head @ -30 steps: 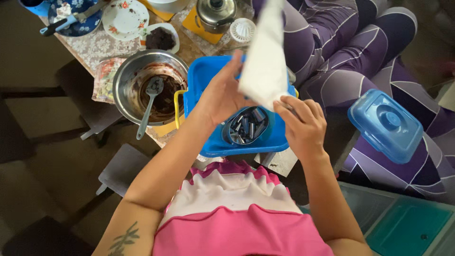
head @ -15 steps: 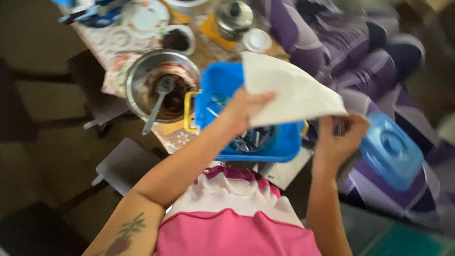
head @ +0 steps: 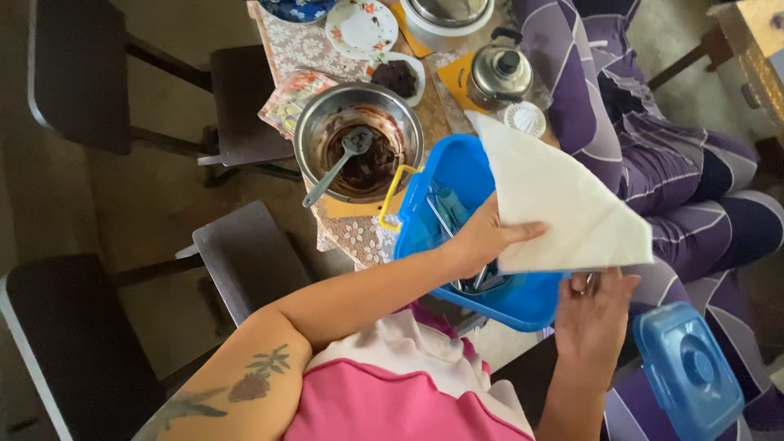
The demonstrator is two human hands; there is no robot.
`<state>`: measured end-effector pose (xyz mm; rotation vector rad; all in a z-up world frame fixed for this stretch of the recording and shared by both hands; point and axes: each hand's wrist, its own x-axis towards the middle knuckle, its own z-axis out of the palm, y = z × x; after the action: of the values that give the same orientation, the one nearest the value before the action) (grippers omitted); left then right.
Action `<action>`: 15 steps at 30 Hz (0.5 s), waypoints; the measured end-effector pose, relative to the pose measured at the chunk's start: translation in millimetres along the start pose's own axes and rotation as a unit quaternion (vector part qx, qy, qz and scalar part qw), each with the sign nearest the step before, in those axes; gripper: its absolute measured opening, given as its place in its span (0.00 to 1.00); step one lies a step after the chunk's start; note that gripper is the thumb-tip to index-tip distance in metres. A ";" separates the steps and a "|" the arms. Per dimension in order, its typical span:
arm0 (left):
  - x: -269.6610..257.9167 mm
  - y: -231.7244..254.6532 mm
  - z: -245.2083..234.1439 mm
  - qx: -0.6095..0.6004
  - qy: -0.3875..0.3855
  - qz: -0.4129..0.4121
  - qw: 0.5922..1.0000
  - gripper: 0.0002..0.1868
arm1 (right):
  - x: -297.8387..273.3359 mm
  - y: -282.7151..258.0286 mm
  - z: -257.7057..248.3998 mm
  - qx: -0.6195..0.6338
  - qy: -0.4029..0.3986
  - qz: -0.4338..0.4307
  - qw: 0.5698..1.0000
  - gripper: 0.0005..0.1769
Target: The person opens a plastic storage container, sorts through metal piping tips inside a small tray, and removes piping bags from the container. The person then unfolds and handles the piping bags by hand.
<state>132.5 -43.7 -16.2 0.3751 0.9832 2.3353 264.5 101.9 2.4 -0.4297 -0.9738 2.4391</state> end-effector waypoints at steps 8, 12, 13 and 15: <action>-10.5 -19.1 -3.3 -0.013 0.011 -0.050 0.999 0.32 | 4.0 -1.4 -30.3 -0.132 0.025 -0.017 0.991 0.14; -10.7 -38.8 -1.3 -0.098 0.061 -0.083 0.990 0.31 | 0.1 -5.6 -43.6 -0.171 0.074 -0.014 0.982 0.14; -8.5 -38.4 -2.8 -0.109 0.054 -0.066 0.990 0.30 | 4.0 -5.3 -48.4 -0.183 0.074 -0.035 0.980 0.11; -8.0 -36.4 1.2 -0.110 0.066 -0.074 0.989 0.31 | 15.8 0.2 -55.7 -0.192 0.060 -0.052 0.978 0.09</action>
<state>153.9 -27.2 -42.0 0.0597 0.7735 2.3241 276.2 141.3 -38.4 -0.6320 -1.3817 2.1037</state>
